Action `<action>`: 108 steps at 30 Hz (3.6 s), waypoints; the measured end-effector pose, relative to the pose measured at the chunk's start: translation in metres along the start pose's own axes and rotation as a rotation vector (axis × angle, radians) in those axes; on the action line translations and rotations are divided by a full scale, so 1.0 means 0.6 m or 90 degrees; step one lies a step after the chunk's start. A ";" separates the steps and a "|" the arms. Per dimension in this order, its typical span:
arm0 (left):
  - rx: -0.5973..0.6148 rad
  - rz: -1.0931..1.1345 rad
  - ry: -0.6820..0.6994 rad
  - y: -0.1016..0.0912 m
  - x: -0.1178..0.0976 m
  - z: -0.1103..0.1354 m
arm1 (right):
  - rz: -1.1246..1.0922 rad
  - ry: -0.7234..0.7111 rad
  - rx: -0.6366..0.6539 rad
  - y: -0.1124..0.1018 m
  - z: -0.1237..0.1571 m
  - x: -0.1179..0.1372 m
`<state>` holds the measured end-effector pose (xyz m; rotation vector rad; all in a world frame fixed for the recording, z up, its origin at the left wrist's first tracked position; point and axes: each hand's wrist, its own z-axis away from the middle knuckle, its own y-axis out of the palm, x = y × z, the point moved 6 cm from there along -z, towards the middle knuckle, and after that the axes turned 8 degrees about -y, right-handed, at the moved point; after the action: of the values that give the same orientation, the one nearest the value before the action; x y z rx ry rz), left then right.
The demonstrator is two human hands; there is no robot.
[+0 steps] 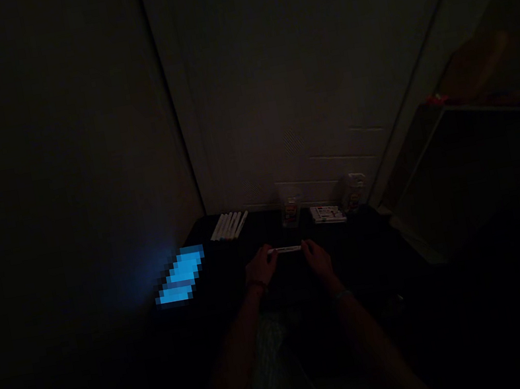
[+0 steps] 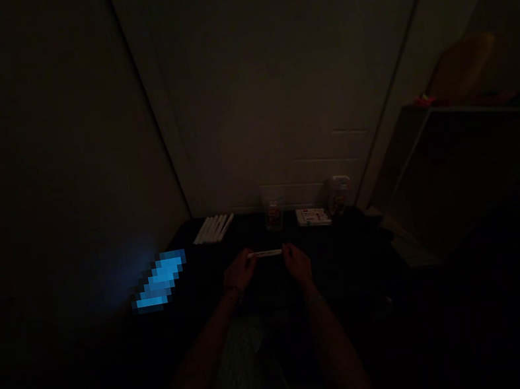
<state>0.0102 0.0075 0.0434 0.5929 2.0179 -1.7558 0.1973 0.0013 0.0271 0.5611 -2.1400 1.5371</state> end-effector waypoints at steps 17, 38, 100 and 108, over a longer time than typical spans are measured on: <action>-0.005 -0.033 0.002 0.011 0.012 -0.009 | 0.000 0.004 0.000 0.003 0.001 -0.002; -0.030 0.020 0.012 0.002 0.006 -0.003 | -0.065 -0.016 0.032 0.005 -0.002 -0.003; 0.008 -0.076 -0.087 0.006 0.013 -0.005 | -0.064 -0.002 0.033 -0.008 0.006 0.012; -0.009 -0.078 -0.068 0.015 0.023 -0.012 | -0.066 -0.008 0.019 0.000 0.003 0.009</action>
<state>0.0037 0.0167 0.0295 0.3700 2.0288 -1.8009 0.1929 -0.0010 0.0298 0.6823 -2.0657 1.5153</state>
